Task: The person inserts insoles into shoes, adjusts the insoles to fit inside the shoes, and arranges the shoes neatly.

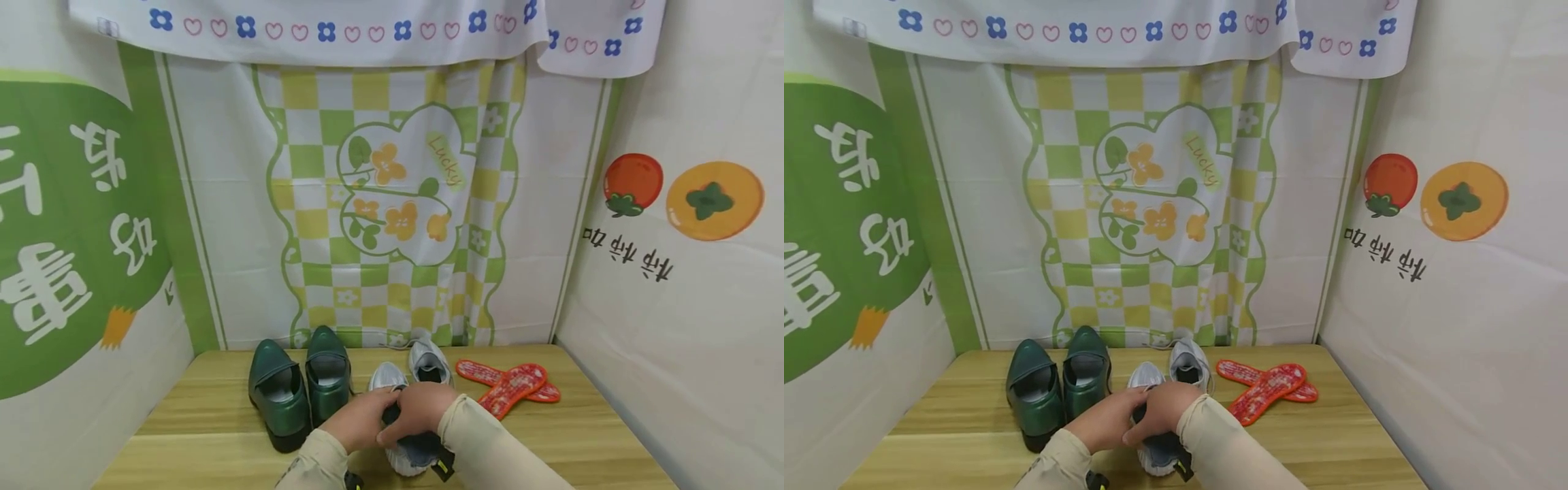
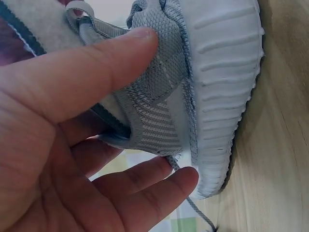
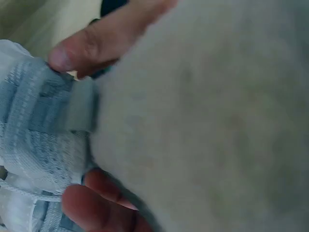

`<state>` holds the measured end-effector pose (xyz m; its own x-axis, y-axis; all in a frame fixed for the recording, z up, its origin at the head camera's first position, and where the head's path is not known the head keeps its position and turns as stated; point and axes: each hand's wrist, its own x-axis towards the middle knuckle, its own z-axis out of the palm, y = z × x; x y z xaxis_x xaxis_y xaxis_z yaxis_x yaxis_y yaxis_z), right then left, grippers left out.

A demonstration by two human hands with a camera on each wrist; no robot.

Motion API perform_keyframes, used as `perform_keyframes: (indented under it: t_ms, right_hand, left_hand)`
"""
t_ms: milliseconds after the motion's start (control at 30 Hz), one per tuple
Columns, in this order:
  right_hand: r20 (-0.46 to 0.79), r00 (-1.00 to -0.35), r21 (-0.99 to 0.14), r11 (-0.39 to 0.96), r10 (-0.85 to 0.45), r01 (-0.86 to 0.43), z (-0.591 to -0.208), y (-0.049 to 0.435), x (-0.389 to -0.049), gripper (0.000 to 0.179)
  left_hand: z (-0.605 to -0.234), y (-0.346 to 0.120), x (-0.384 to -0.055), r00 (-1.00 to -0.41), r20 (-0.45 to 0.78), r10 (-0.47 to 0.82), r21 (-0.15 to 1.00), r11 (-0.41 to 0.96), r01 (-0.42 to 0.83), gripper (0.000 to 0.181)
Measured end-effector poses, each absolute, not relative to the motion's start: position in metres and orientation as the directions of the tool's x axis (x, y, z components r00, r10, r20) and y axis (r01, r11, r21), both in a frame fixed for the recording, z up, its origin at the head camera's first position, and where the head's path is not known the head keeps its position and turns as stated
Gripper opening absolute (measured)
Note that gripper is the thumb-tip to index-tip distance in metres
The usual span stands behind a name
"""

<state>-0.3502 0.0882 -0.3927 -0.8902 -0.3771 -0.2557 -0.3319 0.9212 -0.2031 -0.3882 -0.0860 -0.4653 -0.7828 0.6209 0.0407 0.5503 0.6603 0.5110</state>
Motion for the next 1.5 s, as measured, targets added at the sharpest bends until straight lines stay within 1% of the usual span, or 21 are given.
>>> perform_keyframes:
  t_ms: [67,167,200,300,333,367,467,500,633,733,833,933,1067,1300,1400,1500]
  right_hand:
    - [-0.262,-0.898,-0.178,0.932,-0.355,-0.316,-0.396,0.085,-0.352,0.054]
    - [-0.24,-0.909,-0.145,0.939,-0.34,-0.313,-0.399,0.081,-0.352,0.046]
    - [-0.227,-0.912,-0.137,0.938,-0.342,-0.318,-0.399,0.08,-0.352,0.041]
    - [-0.187,-0.911,-0.152,0.927,-0.368,-0.343,-0.401,0.082,-0.354,0.016]
    - [-0.176,-0.91,-0.165,0.923,-0.376,-0.349,-0.403,0.083,-0.355,0.013]
    - [-0.162,-0.907,-0.177,0.915,-0.39,-0.362,-0.404,0.084,-0.355,0.016]
    - [-0.151,-0.892,-0.214,0.895,-0.426,-0.391,-0.406,0.085,-0.357,0.033]
    - [-0.149,-0.89,-0.219,0.892,-0.43,-0.395,-0.406,0.084,-0.357,0.034]
    - [-0.137,-0.892,-0.203,0.893,-0.431,-0.401,-0.401,0.082,-0.362,0.034]
    - [-0.105,-0.9,-0.187,0.897,-0.424,-0.401,-0.398,0.08,-0.364,0.033]
    - [-0.07,-0.896,-0.193,0.888,-0.438,-0.418,-0.4,0.079,-0.365,0.036]
    - [-0.039,-0.894,-0.229,0.874,-0.447,-0.428,-0.404,0.081,-0.364,0.042]
    - [-0.012,-0.903,-0.287,0.866,-0.43,-0.409,-0.411,0.087,-0.364,0.044]
    - [-0.004,-0.931,-0.332,0.879,-0.365,-0.343,-0.425,0.089,-0.366,0.041]
    - [0.005,-0.937,-0.309,0.891,-0.348,-0.333,-0.425,0.087,-0.362,0.03]
    - [0.002,-0.945,-0.221,0.922,-0.326,-0.318,-0.421,0.084,-0.358,0.012]
  left_hand:
    - [-0.466,-0.085,-0.388,-0.784,0.044,0.619,0.511,0.661,0.55,0.08]
    - [-0.466,-0.084,-0.389,-0.785,0.053,0.618,0.517,0.655,0.551,0.079]
    - [-0.467,-0.084,-0.39,-0.785,0.055,0.618,0.522,0.652,0.55,0.079]
    - [-0.467,-0.085,-0.39,-0.781,0.07,0.621,0.526,0.643,0.557,0.079]
    - [-0.468,-0.085,-0.391,-0.779,0.072,0.623,0.524,0.641,0.561,0.079]
    - [-0.468,-0.086,-0.39,-0.781,0.069,0.62,0.528,0.642,0.556,0.08]
    - [-0.47,-0.089,-0.39,-0.785,0.069,0.616,0.524,0.647,0.554,0.08]
    - [-0.469,-0.09,-0.39,-0.786,0.068,0.615,0.524,0.648,0.553,0.08]
    - [-0.463,-0.092,-0.392,-0.791,0.085,0.606,0.513,0.654,0.557,0.083]
    - [-0.459,-0.093,-0.394,-0.787,0.109,0.608,0.506,0.647,0.57,0.083]
    - [-0.459,-0.095,-0.393,-0.789,0.112,0.605,0.51,0.646,0.568,0.084]
    - [-0.462,-0.095,-0.392,-0.782,0.111,0.614,0.5,0.645,0.577,0.083]
    - [-0.468,-0.091,-0.39,-0.767,0.115,0.632,0.488,0.636,0.597,0.083]
    - [-0.472,-0.088,-0.387,-0.774,0.092,0.626,0.526,0.629,0.572,0.087]
    - [-0.472,-0.088,-0.387,-0.778,0.094,0.621,0.535,0.628,0.565,0.087]
    - [-0.471,-0.088,-0.388,-0.781,0.089,0.618,0.536,0.632,0.56,0.086]
